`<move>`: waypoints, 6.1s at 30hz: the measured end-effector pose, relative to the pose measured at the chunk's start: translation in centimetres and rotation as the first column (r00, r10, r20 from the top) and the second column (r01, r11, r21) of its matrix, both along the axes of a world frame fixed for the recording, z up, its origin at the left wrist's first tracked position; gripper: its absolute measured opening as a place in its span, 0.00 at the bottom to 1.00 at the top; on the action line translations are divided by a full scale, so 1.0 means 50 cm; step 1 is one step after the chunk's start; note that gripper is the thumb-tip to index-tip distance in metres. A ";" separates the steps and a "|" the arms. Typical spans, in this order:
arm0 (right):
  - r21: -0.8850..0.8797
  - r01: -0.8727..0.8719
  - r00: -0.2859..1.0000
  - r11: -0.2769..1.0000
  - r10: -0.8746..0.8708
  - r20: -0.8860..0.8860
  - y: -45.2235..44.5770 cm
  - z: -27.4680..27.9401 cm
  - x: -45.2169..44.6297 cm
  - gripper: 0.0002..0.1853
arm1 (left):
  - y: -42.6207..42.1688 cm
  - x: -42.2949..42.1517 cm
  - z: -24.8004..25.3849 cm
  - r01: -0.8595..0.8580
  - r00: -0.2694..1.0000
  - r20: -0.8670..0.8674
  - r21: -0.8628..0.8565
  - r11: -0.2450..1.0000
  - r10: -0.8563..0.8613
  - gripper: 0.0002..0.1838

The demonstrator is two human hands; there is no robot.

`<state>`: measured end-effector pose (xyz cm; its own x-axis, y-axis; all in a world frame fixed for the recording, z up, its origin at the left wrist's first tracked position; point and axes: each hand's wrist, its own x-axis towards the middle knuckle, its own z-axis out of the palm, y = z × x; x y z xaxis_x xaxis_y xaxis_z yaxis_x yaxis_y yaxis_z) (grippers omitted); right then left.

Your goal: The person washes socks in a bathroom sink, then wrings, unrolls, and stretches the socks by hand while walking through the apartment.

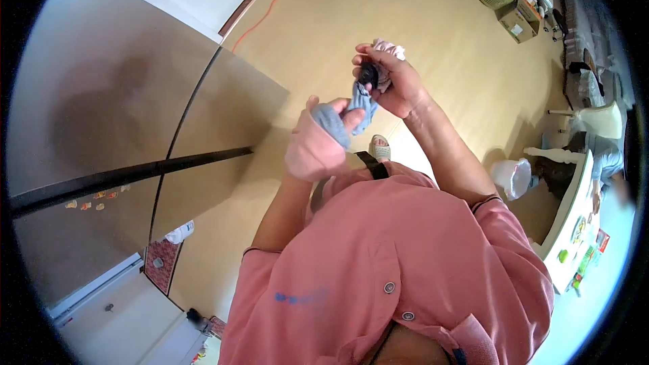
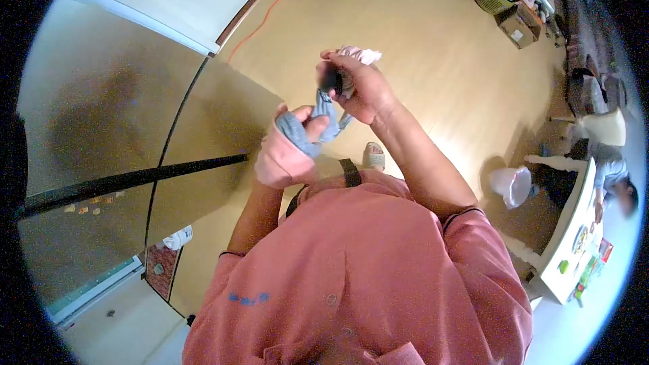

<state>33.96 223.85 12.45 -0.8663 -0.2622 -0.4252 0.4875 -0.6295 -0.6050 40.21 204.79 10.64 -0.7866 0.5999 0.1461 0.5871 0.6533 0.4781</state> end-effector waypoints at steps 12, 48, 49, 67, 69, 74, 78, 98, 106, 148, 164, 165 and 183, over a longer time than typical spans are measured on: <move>0.054 -0.300 0.953 0.953 0.296 0.061 0.040 -0.037 0.056 0.15 | -0.004 -0.019 0.059 0.117 0.977 -0.212 0.389 0.914 -0.035 0.38; 0.159 -0.081 0.934 0.984 0.130 -0.333 -0.044 0.001 0.076 0.18 | -0.015 0.013 0.094 -0.490 0.812 0.489 0.271 0.829 0.319 0.33; 0.178 -0.103 0.931 0.978 0.158 -0.328 -0.044 0.005 0.078 0.18 | -0.015 0.014 0.092 -0.500 0.802 0.517 0.311 0.808 0.297 0.33; 0.321 -0.131 0.963 0.938 0.198 -0.185 -0.049 0.003 0.101 0.08 | -0.008 0.018 0.076 -0.596 0.728 0.641 0.418 0.685 0.242 0.26; 0.411 -0.173 0.920 0.895 0.296 -0.257 -0.043 0.018 0.103 0.08 | -0.023 0.016 0.036 -0.490 0.820 0.540 0.496 0.717 0.187 0.26; 0.630 -0.001 0.871 0.776 0.310 -0.381 -0.042 -0.032 0.098 0.09 | 0.002 0.015 0.040 -0.724 0.661 0.708 0.513 0.461 0.249 0.13; 0.672 0.043 0.850 0.739 0.327 -0.414 -0.042 -0.048 0.100 0.08 | -0.001 0.007 -0.004 -0.794 0.588 0.786 0.515 0.322 0.193 0.15; 0.615 0.041 0.968 0.787 0.122 -0.221 -0.039 -0.114 0.086 0.10 | -0.051 0.021 -0.031 -0.410 0.852 0.505 0.475 0.779 0.140 0.33; 0.286 -0.203 0.976 0.937 0.215 -0.012 -0.021 -0.035 0.093 0.10 | -0.020 0.022 0.027 -0.371 0.913 0.104 -0.187 0.910 0.394 0.30; 0.807 -0.001 0.836 0.591 0.444 -0.324 -0.040 -0.087 0.060 0.17 | -0.005 -0.004 0.038 -0.368 0.826 0.370 -0.218 0.904 0.425 0.44; 0.428 -0.301 0.942 0.852 0.337 -0.008 -0.044 -0.032 0.055 0.12 | 0.008 -0.009 0.045 -0.482 0.823 0.134 -0.346 0.805 0.551 0.34; 0.393 -0.315 0.932 0.864 0.359 -0.044 -0.039 -0.033 0.055 0.13 | 0.000 -0.012 0.034 -0.440 0.852 0.183 -0.255 0.861 0.490 0.35; 0.536 -0.134 0.979 0.834 0.195 -0.059 -0.053 -0.067 0.066 0.08 | 0.002 -0.002 -0.008 -0.490 0.830 0.141 -0.277 0.826 0.540 0.33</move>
